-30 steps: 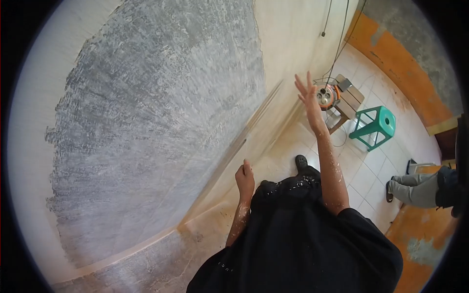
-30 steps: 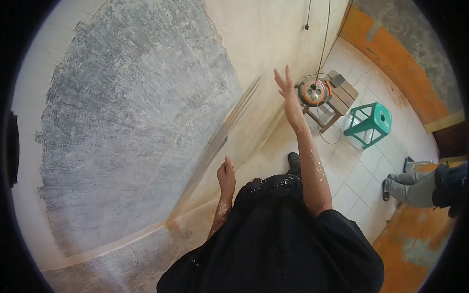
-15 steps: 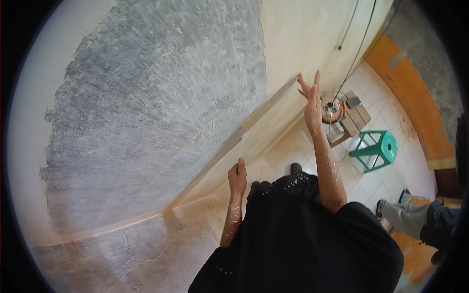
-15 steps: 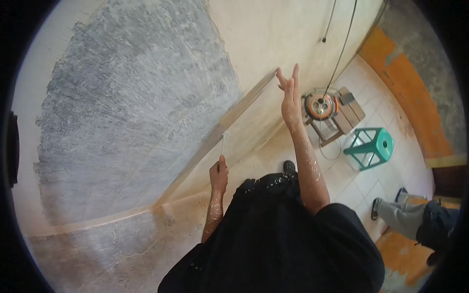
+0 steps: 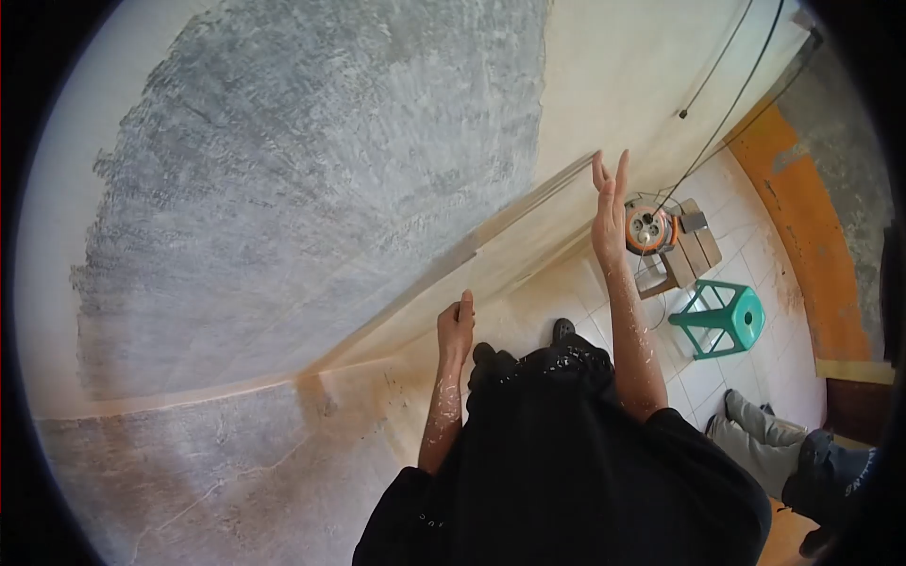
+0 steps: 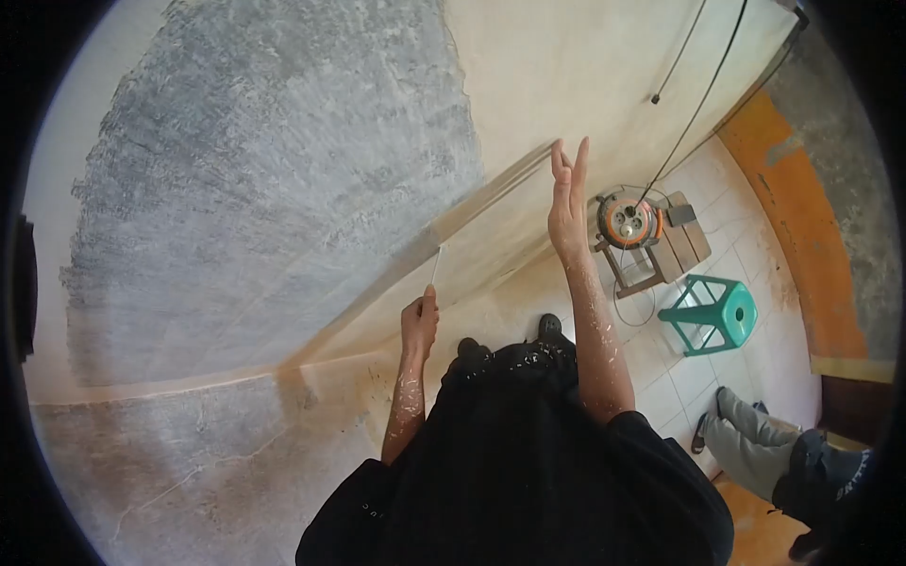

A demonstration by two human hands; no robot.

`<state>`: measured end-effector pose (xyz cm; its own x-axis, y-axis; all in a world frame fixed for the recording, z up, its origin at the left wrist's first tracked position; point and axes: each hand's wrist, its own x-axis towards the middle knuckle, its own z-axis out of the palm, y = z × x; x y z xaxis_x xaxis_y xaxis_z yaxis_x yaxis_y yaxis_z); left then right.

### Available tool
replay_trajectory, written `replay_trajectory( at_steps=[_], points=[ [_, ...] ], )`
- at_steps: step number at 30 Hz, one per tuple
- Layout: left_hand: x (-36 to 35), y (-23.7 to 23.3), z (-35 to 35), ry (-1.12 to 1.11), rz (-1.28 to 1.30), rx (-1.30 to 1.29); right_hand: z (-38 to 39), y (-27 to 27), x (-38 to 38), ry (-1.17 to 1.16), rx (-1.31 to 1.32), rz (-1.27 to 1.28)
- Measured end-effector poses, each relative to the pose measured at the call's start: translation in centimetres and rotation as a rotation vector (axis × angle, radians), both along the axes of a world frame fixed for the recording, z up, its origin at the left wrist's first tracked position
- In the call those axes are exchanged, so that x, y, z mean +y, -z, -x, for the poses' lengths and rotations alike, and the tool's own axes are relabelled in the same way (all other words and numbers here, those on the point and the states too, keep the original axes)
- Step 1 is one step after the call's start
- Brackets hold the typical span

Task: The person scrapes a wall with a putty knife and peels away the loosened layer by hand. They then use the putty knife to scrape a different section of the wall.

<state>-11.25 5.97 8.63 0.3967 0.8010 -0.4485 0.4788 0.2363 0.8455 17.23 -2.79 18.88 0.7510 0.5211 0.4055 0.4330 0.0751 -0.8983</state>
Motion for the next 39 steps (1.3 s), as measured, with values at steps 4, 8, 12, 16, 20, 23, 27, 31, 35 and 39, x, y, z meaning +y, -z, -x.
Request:
replay_trajectory(
  at_steps=[4,8,12,16,20,23,27,31,35,39],
  points=[
    [1.4,1.1,-1.0,0.074,-0.131,-0.008,0.1,0.1,0.6,0.074,-0.027,0.022],
    [-0.1,1.4,-0.6,0.042,-0.078,0.017,-0.9,-1.3,-0.7,0.031,-0.04,0.035],
    [-0.9,2.0,-1.7,0.01,-0.148,-0.063,-0.8,-0.8,-0.5,0.016,-0.008,0.02],
    [-1.7,1.2,-2.3,-0.02,-0.068,-0.06,-0.7,-1.2,-1.3,-0.03,0.03,0.024],
    [-2.4,1.6,-2.9,-0.003,-0.138,-0.085,-0.3,-1.6,-0.5,-0.006,0.093,-0.002],
    [-2.3,1.0,-1.9,-0.064,-0.07,-0.086,-0.8,-1.1,-0.7,-0.018,0.042,-0.017],
    [-1.0,-0.1,-1.8,-0.004,-0.056,0.01,-0.8,-1.6,-1.4,-0.042,0.063,-0.007],
    [-1.6,-0.3,-1.6,-0.052,0.002,-0.007,-1.0,-1.3,-1.6,-0.056,0.065,0.02],
    [-0.4,-1.0,-1.5,-0.026,-0.018,0.033,-1.0,-1.8,-2.0,-0.145,0.132,0.06],
    [-0.6,0.8,-0.9,-0.043,-0.051,0.102,-0.9,-2.0,-2.2,-0.166,0.149,0.09]
  ],
)
